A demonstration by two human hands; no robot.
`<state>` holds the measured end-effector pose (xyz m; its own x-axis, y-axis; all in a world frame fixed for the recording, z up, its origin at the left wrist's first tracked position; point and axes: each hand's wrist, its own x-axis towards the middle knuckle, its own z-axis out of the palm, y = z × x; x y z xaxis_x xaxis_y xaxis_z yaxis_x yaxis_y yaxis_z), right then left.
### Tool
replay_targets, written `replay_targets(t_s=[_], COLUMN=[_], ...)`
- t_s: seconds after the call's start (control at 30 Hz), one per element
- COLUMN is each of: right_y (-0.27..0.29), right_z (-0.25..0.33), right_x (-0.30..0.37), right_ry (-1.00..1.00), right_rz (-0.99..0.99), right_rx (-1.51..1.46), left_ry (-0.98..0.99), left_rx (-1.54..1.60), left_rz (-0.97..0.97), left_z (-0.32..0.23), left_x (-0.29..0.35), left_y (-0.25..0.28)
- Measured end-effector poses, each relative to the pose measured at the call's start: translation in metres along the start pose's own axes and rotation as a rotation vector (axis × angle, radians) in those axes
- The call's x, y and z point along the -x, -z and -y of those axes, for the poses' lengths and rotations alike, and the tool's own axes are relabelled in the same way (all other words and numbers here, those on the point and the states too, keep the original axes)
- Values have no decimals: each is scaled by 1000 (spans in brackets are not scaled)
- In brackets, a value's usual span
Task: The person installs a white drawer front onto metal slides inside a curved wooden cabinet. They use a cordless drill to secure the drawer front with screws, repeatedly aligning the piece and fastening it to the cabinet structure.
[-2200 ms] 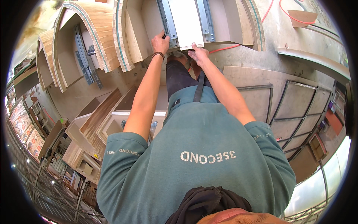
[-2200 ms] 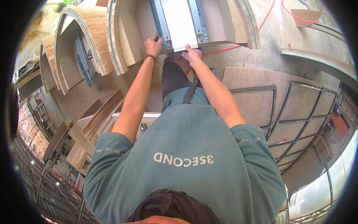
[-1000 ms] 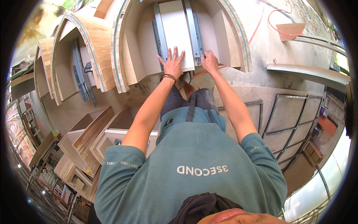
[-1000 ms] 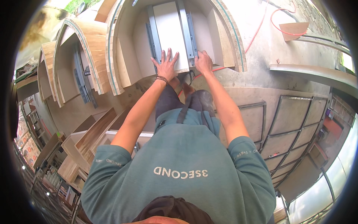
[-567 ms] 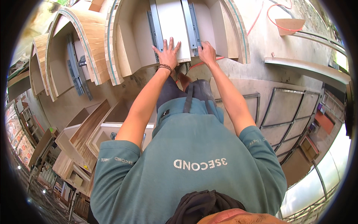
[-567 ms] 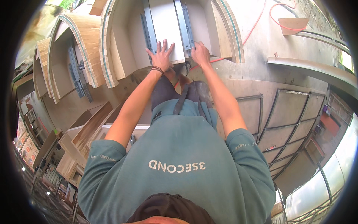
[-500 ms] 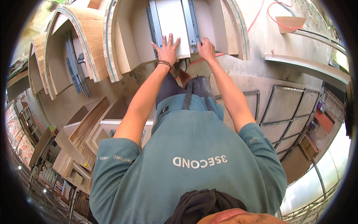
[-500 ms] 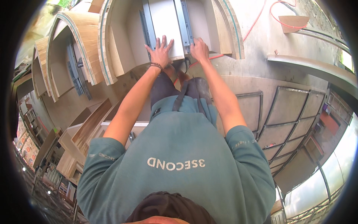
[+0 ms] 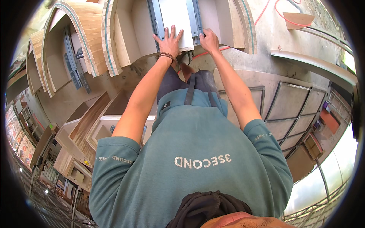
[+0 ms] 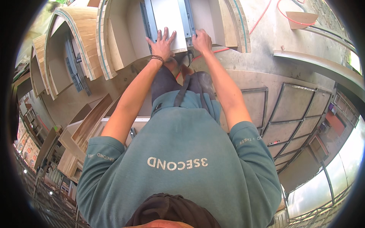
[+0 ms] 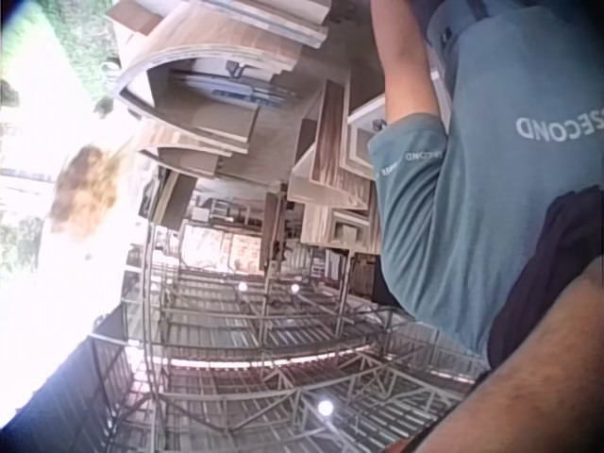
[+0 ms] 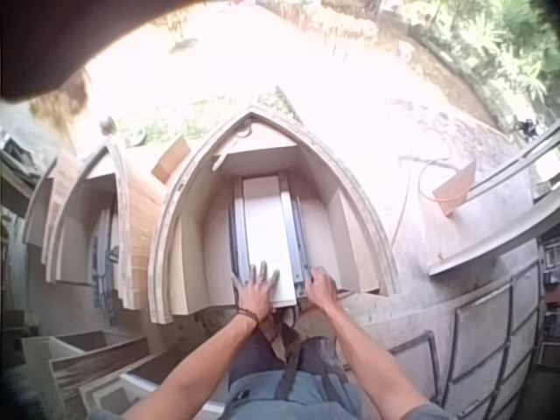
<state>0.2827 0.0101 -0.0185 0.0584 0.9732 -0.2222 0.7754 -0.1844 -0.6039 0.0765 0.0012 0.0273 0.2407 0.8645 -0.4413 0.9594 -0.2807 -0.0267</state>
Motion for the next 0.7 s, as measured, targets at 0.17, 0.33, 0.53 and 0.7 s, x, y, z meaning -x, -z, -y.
replay_targets(t_s=[0.17, 0.33, 0.53, 0.7], right_y=[-2, 1, 5, 7], right_z=[-3, -7, -18, -15], right_x=[-2, -4, -6, -12], right_ry=[-2, 28, 63, 53], right_rz=[5, 29, 84, 110], right_rx=[-3, -14, -131, -121], left_ry=[-3, -3, -8, -3], left_rx=[-16, -23, -23, 28], left_rz=[6, 21, -7, -14], left_z=[0, 1, 1, 2], left_x=[-1, -2, -2, -1], left_y=[-1, -3, -5, -5])
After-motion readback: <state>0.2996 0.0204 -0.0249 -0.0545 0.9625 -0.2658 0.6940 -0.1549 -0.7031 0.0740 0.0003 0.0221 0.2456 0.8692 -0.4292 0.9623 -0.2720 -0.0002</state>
